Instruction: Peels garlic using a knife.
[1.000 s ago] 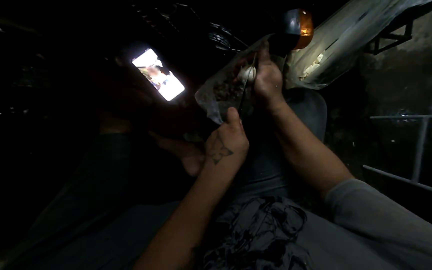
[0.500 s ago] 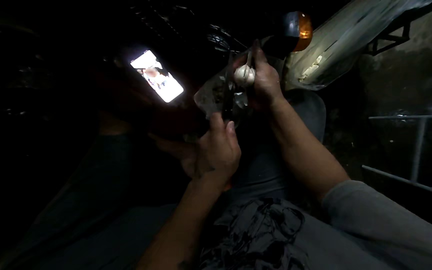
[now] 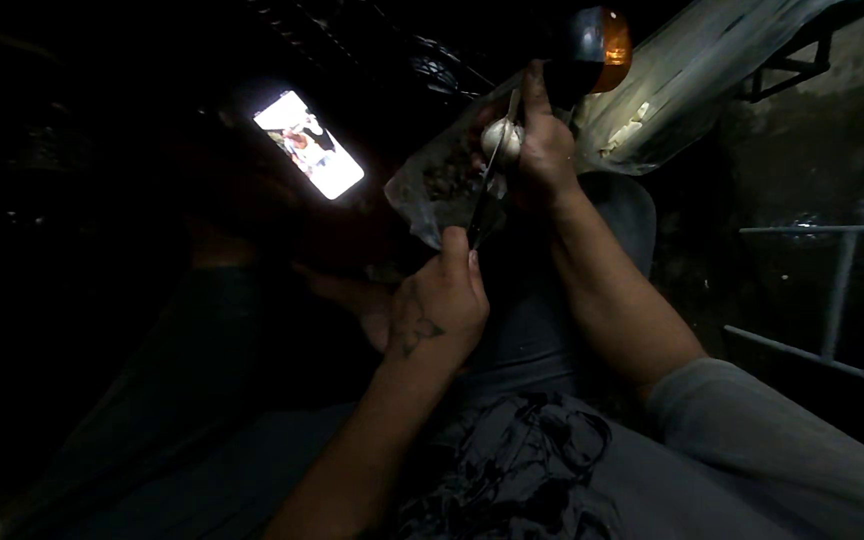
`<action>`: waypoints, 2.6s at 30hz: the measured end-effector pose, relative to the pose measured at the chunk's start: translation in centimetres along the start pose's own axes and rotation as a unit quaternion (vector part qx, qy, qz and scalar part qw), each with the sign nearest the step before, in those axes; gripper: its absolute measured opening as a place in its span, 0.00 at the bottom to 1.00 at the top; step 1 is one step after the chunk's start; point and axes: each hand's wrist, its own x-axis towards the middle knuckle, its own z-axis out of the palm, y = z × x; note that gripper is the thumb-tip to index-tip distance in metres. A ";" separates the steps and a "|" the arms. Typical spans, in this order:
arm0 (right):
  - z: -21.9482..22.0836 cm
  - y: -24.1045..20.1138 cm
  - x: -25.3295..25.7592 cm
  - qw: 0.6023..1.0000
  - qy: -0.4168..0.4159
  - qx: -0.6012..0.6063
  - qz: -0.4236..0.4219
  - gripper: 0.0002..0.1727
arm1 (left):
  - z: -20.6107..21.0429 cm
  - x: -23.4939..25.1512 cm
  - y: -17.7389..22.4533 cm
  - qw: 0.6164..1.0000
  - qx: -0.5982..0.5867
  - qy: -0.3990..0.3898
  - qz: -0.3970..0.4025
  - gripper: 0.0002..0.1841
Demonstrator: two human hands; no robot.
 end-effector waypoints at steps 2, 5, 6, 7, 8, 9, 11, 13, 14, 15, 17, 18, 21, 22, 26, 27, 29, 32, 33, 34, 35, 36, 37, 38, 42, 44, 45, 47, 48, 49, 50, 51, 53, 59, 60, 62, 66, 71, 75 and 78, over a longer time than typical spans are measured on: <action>-0.1 0.0 0.1 1.000 -0.008 -0.007 0.000 0.42 | 0.0 0.0 0.1 1.000 -0.001 -0.005 -0.004 0.15; -0.4 0.3 0.3 1.000 -0.008 -0.026 -0.007 0.42 | -0.1 0.0 0.3 1.000 0.004 -0.015 -0.012 0.15; -0.4 0.4 0.3 0.999 -0.008 -0.032 -0.010 0.42 | -0.2 0.1 0.4 0.999 0.009 -0.026 -0.020 0.15; -0.4 0.4 0.3 0.999 -0.007 -0.037 -0.015 0.41 | -0.3 0.1 0.5 0.999 0.015 -0.034 -0.027 0.15; -0.4 0.4 0.2 0.999 -0.003 -0.045 -0.022 0.40 | -0.3 0.1 0.5 0.999 0.020 -0.036 -0.030 0.15; -0.3 0.3 0.1 0.998 0.002 -0.055 -0.028 0.39 | -0.3 0.1 0.6 0.999 0.023 -0.037 -0.032 0.15; -0.3 0.2 0.1 0.996 -0.002 -0.078 -0.040 0.38 | -0.3 0.3 0.7 0.998 0.031 -0.041 -0.039 0.16; -0.5 0.4 0.2 0.991 -0.028 -0.117 -0.065 0.38 | -0.6 0.6 1.2 0.995 0.039 -0.067 -0.064 0.16; -0.5 0.5 0.1 0.986 -0.044 -0.137 -0.085 0.38 | -0.6 0.8 1.2 0.994 0.036 -0.072 -0.069 0.16; -0.4 0.5 0.0 0.984 -0.053 -0.144 -0.093 0.38 | -0.3 0.8 0.9 0.995 0.032 -0.064 -0.063 0.16; -0.3 0.6 -0.1 0.985 -0.051 -0.136 -0.088 0.38 | 2.2 0.6 -1.7 0.999 0.039 0.016 -0.004 0.19; -0.3 0.7 -0.1 0.987 -0.046 -0.127 -0.084 0.38 | 3.2 0.7 -2.8 0.998 0.038 0.043 0.017 0.20; -0.2 0.7 -0.1 0.994 -0.030 -0.097 -0.041 0.39 | 4.2 0.9 -3.6 0.998 0.028 0.052 0.034 0.24; -0.1 0.7 -0.1 0.995 -0.026 -0.089 -0.025 0.39 | 4.2 1.0 -3.6 0.998 0.030 0.052 0.033 0.24; 0.2 0.6 -0.3 0.996 0.011 -0.080 0.028 0.40 | 2.5 1.4 -1.5 0.999 0.045 -0.010 -0.020 0.21; 0.4 0.7 -0.4 0.995 0.031 -0.077 0.050 0.41 | 0.8 1.6 0.1 0.994 0.037 -0.078 -0.069 0.18; 0.8 0.7 -0.4 0.994 0.059 -0.039 0.082 0.42 | -0.3 1.5 1.0 0.992 0.017 -0.093 -0.089 0.15; 0.8 0.8 0.0 0.991 0.087 0.034 0.092 0.41 | 2.8 -0.1 -1.8 0.997 0.017 0.071 0.012 0.19; 0.6 1.1 0.3 0.989 0.106 0.046 0.090 0.40 | 3.3 -0.4 -2.3 0.995 0.021 0.095 0.033 0.21; 0.5 1.2 0.4 0.988 0.120 0.047 0.087 0.37 | 2.8 -0.6 -1.8 0.996 0.023 0.083 0.031 0.21; 0.5 1.1 0.4 0.987 0.133 0.043 0.085 0.36 | 1.7 -0.4 -0.6 0.998 0.021 0.053 0.014 0.18; 0.7 1.0 0.4 0.986 0.139 0.038 0.084 0.35 | 1.0 -0.1 0.2 0.999 0.024 0.027 -0.006 0.16; 0.9 0.9 0.4 0.986 0.140 0.036 0.082 0.35 | 0.6 0.2 0.7 0.999 0.032 0.003 -0.023 0.15; 0.9 0.8 0.4 0.987 0.136 0.036 0.079 0.35 | 0.5 0.4 0.8 0.999 0.036 -0.012 -0.034 0.15; 0.9 0.9 0.2 0.989 0.119 0.049 0.072 0.36 | 1.0 0.6 0.6 0.998 0.043 -0.029 -0.043 0.15; 0.8 1.0 0.4 0.989 0.117 0.054 0.069 0.36 | 0.9 0.8 0.7 0.997 0.045 -0.038 -0.049 0.15; 0.8 1.1 0.4 0.989 0.119 0.054 0.067 0.36 | 0.8 0.8 0.8 0.997 0.047 -0.040 -0.052 0.15; 0.8 1.1 0.4 0.989 0.128 0.043 0.065 0.36 | 0.8 0.8 0.8 0.997 0.047 -0.035 -0.050 0.14; 0.8 1.1 0.5 0.989 0.130 0.039 0.063 0.35 | 0.8 0.8 0.7 0.997 0.047 -0.034 -0.048 0.14; 0.8 1.1 0.5 0.989 0.128 0.036 0.060 0.35 | 0.8 0.7 0.7 0.997 0.048 -0.031 -0.045 0.15; 0.8 1.1 0.4 0.989 0.128 0.036 0.059 0.34 | 0.8 0.6 0.7 0.997 0.051 -0.032 -0.043 0.15; 0.8 1.0 0.4 0.989 0.128 0.039 0.059 0.35 | 0.8 0.6 0.6 0.997 0.052 -0.032 -0.041 0.14; 0.8 1.0 0.4 0.989 0.127 0.038 0.062 0.36 | 0.9 0.5 0.6 0.997 0.057 -0.034 -0.043 0.14; 0.8 1.2 0.5 0.991 0.124 0.018 0.050 0.35 | 1.0 0.9 0.7 0.995 0.065 -0.057 -0.059 0.17; 0.9 1.3 0.3 0.990 0.130 0.010 0.048 0.36 | 1.9 0.9 0.0 0.996 0.070 -0.035 -0.044 0.18; 0.9 1.5 0.2 0.989 0.139 -0.001 0.045 0.36 | 4.8 1.3 -2.3 0.995 0.082 0.052 0.007 0.21; 0.9 1.4 0.1 0.986 0.161 -0.002 0.045 0.35 | 5.7 2.1 -2.6 0.995 0.086 0.054 0.016 0.22; 0.9 1.4 -0.2 0.988 0.150 -0.026 0.011 0.35 | 4.3 2.0 -1.2 0.996 0.077 0.034 -0.001 0.22; 1.1 1.2 -0.4 0.988 0.136 -0.073 0.026 0.41 | 0.2 2.6 0.6 0.989 0.025 -0.122 -0.079 0.20; 0.5 0.7 -0.6 0.998 0.023 0.028 0.058 0.43 | -0.6 2.0 -0.8 0.992 -0.051 -0.101 -0.049 0.17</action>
